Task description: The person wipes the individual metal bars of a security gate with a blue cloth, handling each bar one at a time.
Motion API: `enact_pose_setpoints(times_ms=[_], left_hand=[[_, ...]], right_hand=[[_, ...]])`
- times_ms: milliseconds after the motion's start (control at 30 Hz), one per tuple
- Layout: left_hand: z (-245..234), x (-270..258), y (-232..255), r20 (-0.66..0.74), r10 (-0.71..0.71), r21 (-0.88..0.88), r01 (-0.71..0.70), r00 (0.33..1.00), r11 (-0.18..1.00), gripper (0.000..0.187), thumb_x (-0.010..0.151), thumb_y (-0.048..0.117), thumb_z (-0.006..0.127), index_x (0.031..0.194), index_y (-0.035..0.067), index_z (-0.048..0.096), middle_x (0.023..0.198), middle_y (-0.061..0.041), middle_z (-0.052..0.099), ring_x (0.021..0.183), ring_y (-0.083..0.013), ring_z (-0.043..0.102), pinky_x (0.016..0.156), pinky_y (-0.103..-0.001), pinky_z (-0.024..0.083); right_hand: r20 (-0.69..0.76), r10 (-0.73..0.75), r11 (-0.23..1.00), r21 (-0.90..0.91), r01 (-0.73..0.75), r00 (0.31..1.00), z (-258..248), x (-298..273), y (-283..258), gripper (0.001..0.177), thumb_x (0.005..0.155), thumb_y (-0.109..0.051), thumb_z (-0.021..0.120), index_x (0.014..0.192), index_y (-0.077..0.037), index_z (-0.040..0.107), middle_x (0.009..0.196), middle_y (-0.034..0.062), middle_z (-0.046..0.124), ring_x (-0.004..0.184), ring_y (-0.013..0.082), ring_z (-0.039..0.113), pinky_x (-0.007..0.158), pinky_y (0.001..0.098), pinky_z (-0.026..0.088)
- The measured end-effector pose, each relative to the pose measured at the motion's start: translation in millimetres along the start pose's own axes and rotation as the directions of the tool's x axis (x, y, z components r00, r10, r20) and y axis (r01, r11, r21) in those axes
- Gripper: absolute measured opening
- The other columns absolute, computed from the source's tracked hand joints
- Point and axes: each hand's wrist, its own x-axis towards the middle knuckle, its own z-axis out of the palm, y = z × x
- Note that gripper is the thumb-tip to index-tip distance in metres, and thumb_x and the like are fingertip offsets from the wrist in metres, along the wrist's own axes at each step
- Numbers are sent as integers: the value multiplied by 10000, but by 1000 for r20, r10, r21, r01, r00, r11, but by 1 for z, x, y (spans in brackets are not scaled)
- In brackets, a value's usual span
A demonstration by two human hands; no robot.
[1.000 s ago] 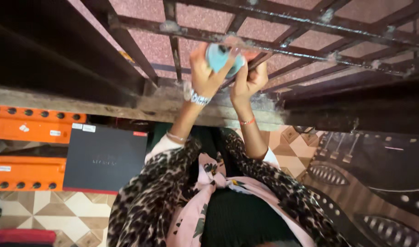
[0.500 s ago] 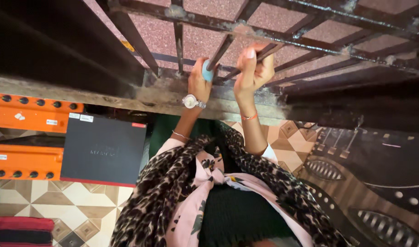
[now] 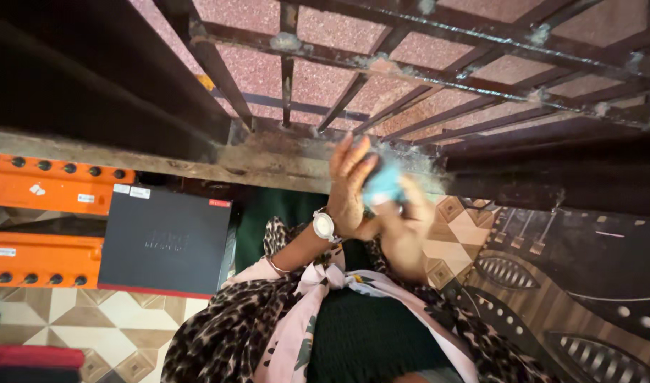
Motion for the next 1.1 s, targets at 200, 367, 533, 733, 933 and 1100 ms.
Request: enact_pose_setpoints(times_ms=[200, 367, 533, 733, 933, 1100], left_hand=[[18, 9, -42, -278, -140, 242, 210, 950, 947, 649, 1112, 438, 656, 1518, 40, 342, 1656, -221, 318, 1569, -420, 295, 1289, -529, 198], [2, 33, -122, -102, -230, 23, 233, 968, 972, 673, 1108, 583, 371, 1387, -11, 516, 1216, -214, 650, 1073, -338, 628, 975, -438, 483], [5, 22, -172, 13, -112, 68, 111, 994, 991, 738, 1046, 707, 330, 928, 49, 641, 669, -93, 554, 643, -296, 590, 626, -436, 431], [12, 21, -166, -29, -175, -54, 173, 984, 983, 778, 1012, 770, 303, 754, 61, 492, 617, -61, 476, 534, -234, 528, 520, -381, 356], [12, 25, -159, -75, -187, -38, 185, 979, 982, 782, 1017, 778, 301, 765, 59, 475, 627, -54, 470, 548, -218, 523, 531, -370, 353], [11, 23, -158, -58, -235, -54, 232, 970, 971, 791, 998, 800, 305, 762, 65, 480, 618, -46, 467, 548, -203, 520, 524, -358, 356]], right_hand=[[-190, -775, 627, -341, 700, 602, 17, 57, -30, 228, 1009, -12, 672, 1235, -46, 667, 1376, 105, 503, 1284, 269, 613, 1027, 382, 571], [20, -959, 214, -604, 768, 283, 29, 130, 23, 234, 804, 66, 888, 889, -77, 723, 1215, 87, 472, 1162, 322, 523, 983, 477, 462], [82, -914, 279, -587, 760, 399, 8, 135, 119, 258, 792, 85, 846, 859, -96, 674, 1160, 108, 482, 1158, 334, 500, 990, 486, 451], [203, -594, 530, -629, 568, 779, -29, 80, 125, 349, 787, 107, 768, 1085, -71, 798, 1237, 122, 579, 1173, 284, 599, 1017, 394, 497], [78, -985, 50, -717, 696, 151, -51, 87, 5, 392, 862, -2, 848, 1203, -157, 733, 1439, 100, 489, 1322, 342, 501, 1081, 452, 577], [67, -961, 130, -747, 651, 269, -48, 140, 26, 432, 861, 38, 824, 1251, -131, 745, 1314, 151, 567, 1211, 347, 567, 981, 463, 539]])
